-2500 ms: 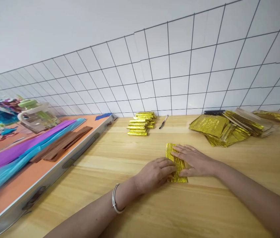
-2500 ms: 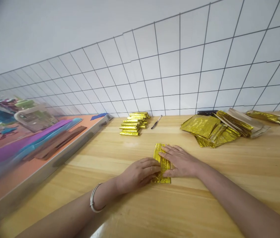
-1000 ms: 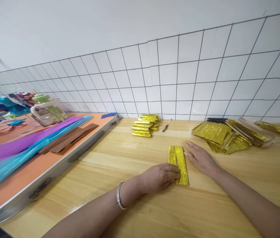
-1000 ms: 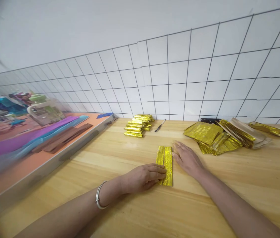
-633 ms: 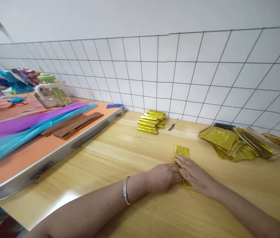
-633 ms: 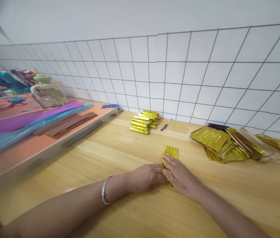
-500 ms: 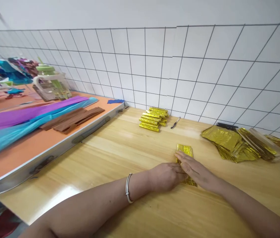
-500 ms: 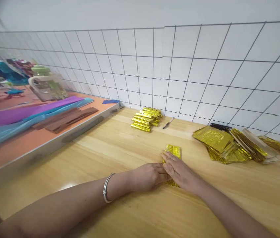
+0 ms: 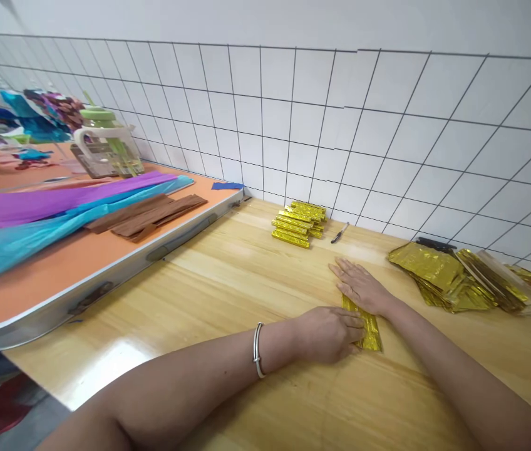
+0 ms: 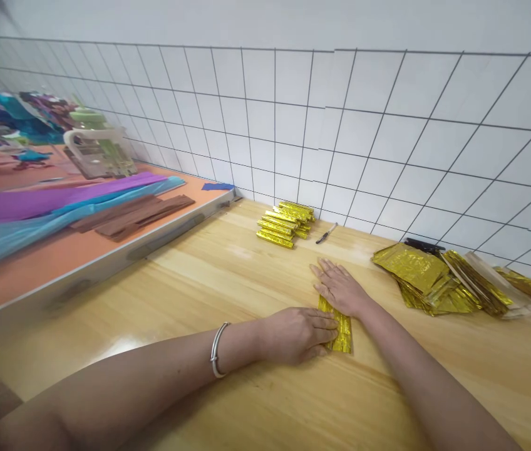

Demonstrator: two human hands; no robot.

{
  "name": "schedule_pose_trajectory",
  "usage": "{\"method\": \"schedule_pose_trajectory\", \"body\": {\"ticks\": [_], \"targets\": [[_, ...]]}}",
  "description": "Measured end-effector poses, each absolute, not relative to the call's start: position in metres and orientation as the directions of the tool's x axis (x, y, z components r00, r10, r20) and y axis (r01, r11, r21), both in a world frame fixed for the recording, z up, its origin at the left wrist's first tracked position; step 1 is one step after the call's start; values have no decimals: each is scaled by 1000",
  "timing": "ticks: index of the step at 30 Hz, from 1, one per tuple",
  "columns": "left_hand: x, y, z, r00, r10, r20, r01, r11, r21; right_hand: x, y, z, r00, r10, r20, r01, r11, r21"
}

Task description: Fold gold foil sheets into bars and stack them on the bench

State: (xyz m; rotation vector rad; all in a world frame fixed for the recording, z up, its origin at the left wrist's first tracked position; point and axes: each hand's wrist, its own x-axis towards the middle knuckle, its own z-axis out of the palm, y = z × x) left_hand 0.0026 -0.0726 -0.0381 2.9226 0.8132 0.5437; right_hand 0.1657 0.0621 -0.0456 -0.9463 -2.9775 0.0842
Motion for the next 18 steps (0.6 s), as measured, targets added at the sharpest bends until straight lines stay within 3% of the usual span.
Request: {"method": "schedule_pose_trajectory", "body": {"ticks": [6,12,18], "targets": [[6,-75,-34,798,508,324,493,-860,134,161,92,-52,-777,625,71,627,779,10],[21,-86,-26,697,662,276,642,-748,170,162,95,-58,-776,623,97,628,778,16],[29,-96,-25,657,712,250,689,-701,183,162,95,-59,-779,615,123,621,784,18]]}}
